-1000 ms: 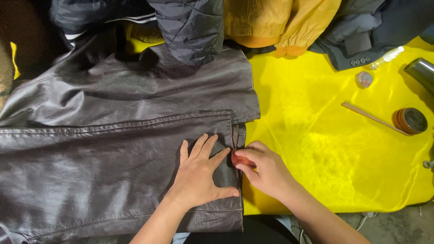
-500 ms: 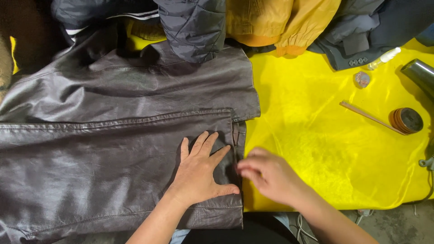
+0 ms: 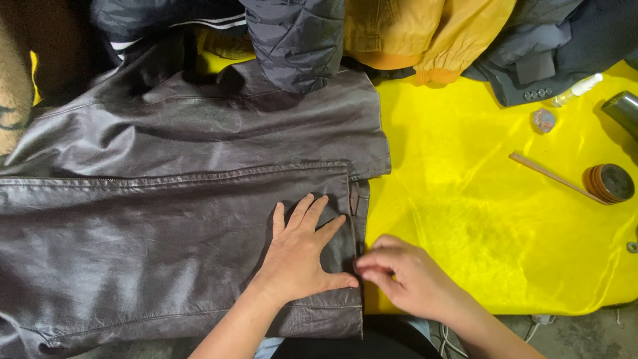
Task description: The person cleans a dark leather jacket laid out on a yellow surface using a small reddish sponge. They rub the sponge along the seams and edges of the jacket, occasionally picking up a small white bottle to apply liquid to the sponge before continuing to wipe the leather surface.
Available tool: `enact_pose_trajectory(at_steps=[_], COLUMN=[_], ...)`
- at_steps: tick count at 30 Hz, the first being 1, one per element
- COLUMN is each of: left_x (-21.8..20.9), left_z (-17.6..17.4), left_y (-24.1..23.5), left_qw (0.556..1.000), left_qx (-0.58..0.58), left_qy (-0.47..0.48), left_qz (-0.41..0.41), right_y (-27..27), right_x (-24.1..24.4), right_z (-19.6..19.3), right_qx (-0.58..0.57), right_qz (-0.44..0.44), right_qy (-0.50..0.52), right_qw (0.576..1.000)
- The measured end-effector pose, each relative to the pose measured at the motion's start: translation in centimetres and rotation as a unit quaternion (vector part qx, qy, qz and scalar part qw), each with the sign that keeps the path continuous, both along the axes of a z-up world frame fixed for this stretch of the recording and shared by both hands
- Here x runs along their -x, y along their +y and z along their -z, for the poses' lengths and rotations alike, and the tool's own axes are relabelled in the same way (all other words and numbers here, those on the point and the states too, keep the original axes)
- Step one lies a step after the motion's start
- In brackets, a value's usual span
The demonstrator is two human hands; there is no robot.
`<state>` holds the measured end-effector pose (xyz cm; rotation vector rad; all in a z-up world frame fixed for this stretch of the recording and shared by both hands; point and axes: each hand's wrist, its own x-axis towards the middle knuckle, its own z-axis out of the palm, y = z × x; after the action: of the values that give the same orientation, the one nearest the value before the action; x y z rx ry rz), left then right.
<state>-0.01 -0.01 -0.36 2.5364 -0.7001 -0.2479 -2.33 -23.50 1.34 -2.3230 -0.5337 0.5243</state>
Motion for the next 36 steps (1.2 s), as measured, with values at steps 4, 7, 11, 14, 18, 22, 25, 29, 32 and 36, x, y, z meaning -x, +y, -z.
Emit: enact_pose_trajectory(at_steps=[4,7,11,14,18,22,25,29,32,36], left_x=[0.1,0.1,0.0,0.0,0.0,0.1,0.1,0.0,0.0,0.0], left_z=[0.0,-0.2,-0.2,-0.2,0.1,0.1,-0.3,-0.1,0.1,0.3], left_y=[0.0,0.0,-0.1,-0.1,0.0,-0.1,-0.2,-0.1,-0.1,-0.1], left_qw=[1.000,1.000,1.000,1.000,1.000,1.000,1.000,1.000,1.000,1.000], left_qx=[-0.002,0.004,-0.007,0.003,0.005,0.004,0.001,-0.001,0.005,0.004], left_qy=[0.000,0.000,0.018,0.008,-0.005,-0.002,0.000,0.004,-0.010,-0.008], left_qz=[-0.004,-0.005,-0.002,-0.004,-0.002,-0.004,-0.006,-0.006,-0.003,-0.004], right_y=[1.1,1.7,1.2,0.8,0.6,0.7,1.0,0.9,-0.1,-0.2], right_x=[-2.0,-2.0,-0.2,1.0,1.0,-1.3,-1.7,0.0,0.8,-0.9], right_z=[1.0,1.6,1.6,1.0,0.7,1.8,2.6,2.0,1.6,0.2], right_qx=[-0.033,-0.040,-0.057,-0.076,-0.097,-0.060,-0.060,-0.036,-0.055,-0.007], right_qz=[0.037,0.051,0.047,0.037,0.042,0.079,0.093,0.071,0.023,-0.019], right_qy=[-0.149,-0.182,-0.151,-0.111,-0.072,-0.137,-0.191,-0.158,-0.133,-0.061], right_qw=[0.988,0.981,0.986,0.990,0.992,0.985,0.975,0.984,0.989,0.998])
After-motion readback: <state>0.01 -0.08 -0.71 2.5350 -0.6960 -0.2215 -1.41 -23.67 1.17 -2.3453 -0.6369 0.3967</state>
